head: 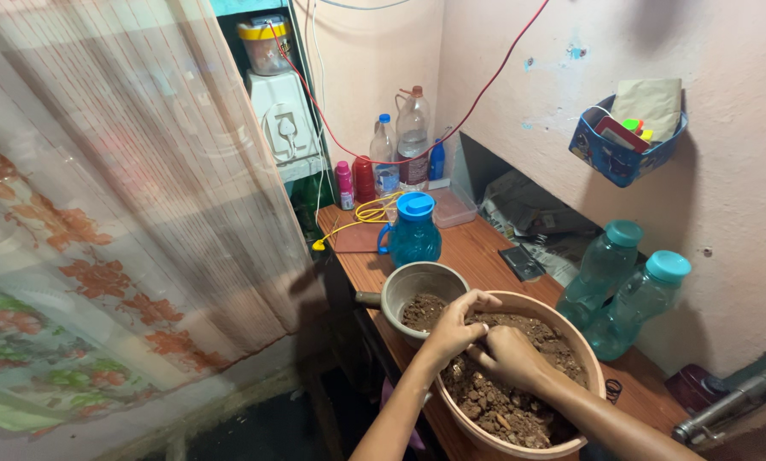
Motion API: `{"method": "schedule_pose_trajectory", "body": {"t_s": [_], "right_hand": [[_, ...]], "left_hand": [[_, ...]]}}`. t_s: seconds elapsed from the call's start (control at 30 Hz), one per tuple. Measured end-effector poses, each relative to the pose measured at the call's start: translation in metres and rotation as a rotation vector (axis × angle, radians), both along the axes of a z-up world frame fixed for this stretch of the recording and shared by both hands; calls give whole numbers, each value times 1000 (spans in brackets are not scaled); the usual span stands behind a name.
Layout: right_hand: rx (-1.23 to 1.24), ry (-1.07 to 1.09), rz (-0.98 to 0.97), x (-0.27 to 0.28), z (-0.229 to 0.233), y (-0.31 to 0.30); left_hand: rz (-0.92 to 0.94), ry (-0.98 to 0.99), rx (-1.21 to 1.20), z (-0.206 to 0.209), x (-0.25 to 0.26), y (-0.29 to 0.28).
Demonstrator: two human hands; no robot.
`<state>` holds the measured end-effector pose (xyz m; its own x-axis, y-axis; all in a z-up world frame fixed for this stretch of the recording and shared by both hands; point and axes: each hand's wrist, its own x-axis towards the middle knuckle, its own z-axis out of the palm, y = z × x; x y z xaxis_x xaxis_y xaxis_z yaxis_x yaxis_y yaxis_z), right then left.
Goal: The person breaks up and mixes soil in a bowl by hand and using a small hand tool.
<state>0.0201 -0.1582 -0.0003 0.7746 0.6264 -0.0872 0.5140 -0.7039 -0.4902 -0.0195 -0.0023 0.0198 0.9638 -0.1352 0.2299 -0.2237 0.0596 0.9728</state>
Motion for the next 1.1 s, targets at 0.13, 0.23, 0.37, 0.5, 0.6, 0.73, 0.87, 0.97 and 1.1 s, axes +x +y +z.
{"method": "schedule_pose_trajectory", "body": {"t_s": [0.13,0.23,0.37,0.5,0.6,0.73,0.87,0.97,1.1], "right_hand": [[169,-98,72,5,-4,-5],[226,-119,65,8,-8,-5],[212,-77,41,10,-13,-4],[243,-142,78,16,-19,-2],[310,-168,53,21,-22,-4],[501,237,-200,30,-16,-15],[1106,939,-445,47,-10,-33],[1380,1215,-414,54,-16,-36],[1624,1295,-360,45,-21,-31]], "left_hand": [[-37,-95,41,-2,1,1],[29,-63,155,-2,2,-2],[48,-108,160,-15,8,-1],[96,-24,-163,-30,22,1],[154,-21,-235,-35,23,1],[236,-57,-193,-34,24,-1],[232,-14,-275,-30,26,-1],[235,-17,-246,-22,23,-5],[387,289,-480,-16,13,-31]]}}
